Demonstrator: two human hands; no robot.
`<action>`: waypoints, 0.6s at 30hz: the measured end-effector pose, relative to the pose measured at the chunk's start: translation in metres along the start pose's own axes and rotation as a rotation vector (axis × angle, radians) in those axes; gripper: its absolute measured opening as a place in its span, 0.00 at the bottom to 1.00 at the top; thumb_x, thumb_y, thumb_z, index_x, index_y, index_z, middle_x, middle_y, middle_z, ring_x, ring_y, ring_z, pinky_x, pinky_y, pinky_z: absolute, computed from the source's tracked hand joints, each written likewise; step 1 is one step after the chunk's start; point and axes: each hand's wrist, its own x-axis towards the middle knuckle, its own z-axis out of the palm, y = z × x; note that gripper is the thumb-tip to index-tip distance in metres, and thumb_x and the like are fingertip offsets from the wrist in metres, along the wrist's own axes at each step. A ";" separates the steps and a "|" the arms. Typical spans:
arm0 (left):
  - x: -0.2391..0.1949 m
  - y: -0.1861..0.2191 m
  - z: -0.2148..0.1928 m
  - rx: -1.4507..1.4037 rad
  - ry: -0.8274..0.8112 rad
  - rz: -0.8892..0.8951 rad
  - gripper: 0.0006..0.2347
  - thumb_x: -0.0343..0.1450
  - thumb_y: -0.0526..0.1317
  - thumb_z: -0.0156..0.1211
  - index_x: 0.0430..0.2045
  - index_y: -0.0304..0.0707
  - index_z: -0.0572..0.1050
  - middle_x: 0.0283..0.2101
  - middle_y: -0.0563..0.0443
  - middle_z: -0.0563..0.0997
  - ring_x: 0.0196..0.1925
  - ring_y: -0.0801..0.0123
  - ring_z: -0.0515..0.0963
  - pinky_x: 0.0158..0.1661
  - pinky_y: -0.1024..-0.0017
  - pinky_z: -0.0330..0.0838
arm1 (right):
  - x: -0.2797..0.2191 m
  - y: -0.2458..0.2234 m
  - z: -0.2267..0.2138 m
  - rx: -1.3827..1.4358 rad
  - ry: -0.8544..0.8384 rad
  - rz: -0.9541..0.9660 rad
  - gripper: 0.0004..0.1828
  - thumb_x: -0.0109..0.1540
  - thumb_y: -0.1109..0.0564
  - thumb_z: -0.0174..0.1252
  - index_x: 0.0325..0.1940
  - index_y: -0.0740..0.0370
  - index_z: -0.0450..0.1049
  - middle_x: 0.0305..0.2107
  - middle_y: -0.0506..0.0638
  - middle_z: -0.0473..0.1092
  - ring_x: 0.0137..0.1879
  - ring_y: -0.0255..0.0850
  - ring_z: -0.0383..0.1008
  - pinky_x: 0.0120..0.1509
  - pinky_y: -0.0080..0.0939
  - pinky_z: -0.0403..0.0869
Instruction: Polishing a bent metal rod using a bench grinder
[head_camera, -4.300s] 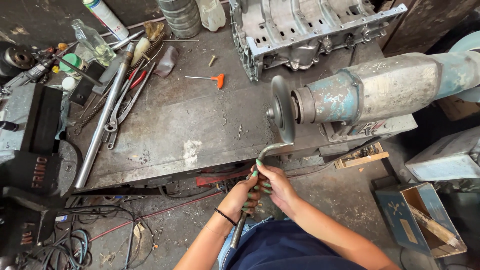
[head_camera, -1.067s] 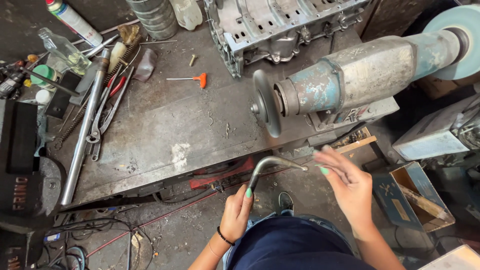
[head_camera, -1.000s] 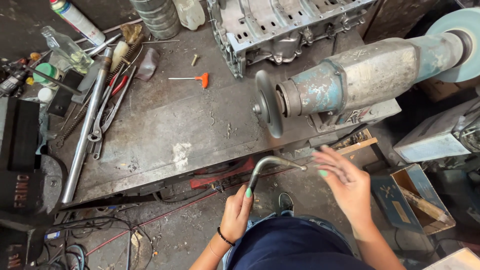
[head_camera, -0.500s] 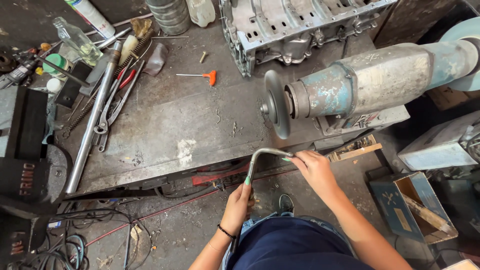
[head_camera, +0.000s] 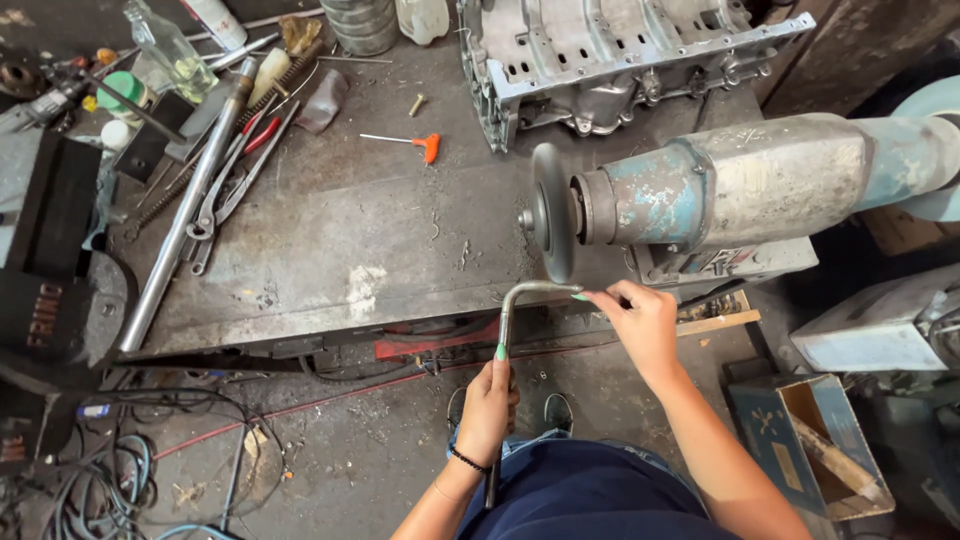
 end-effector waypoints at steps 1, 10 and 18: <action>0.003 -0.007 0.003 -0.008 0.007 0.000 0.19 0.76 0.57 0.41 0.20 0.46 0.58 0.17 0.58 0.57 0.14 0.78 0.50 0.14 0.77 0.44 | 0.001 0.002 0.000 0.003 -0.008 -0.006 0.21 0.55 0.58 0.70 0.18 0.62 0.64 0.13 0.43 0.57 0.25 0.33 0.47 0.30 0.35 0.53; 0.002 -0.017 0.018 -0.165 0.023 -0.073 0.20 0.75 0.59 0.40 0.20 0.48 0.56 0.16 0.58 0.54 0.12 0.79 0.47 0.12 0.78 0.39 | 0.013 0.015 0.002 0.128 -0.048 0.018 0.28 0.54 0.61 0.71 0.15 0.61 0.54 0.13 0.43 0.48 0.26 0.32 0.44 0.29 0.34 0.49; 0.002 -0.017 0.020 -0.166 0.035 -0.060 0.19 0.76 0.58 0.41 0.20 0.49 0.54 0.15 0.58 0.52 0.12 0.79 0.47 0.13 0.78 0.39 | 0.014 0.020 0.002 0.152 -0.032 0.005 0.24 0.53 0.60 0.72 0.16 0.62 0.61 0.12 0.42 0.54 0.25 0.30 0.46 0.28 0.34 0.51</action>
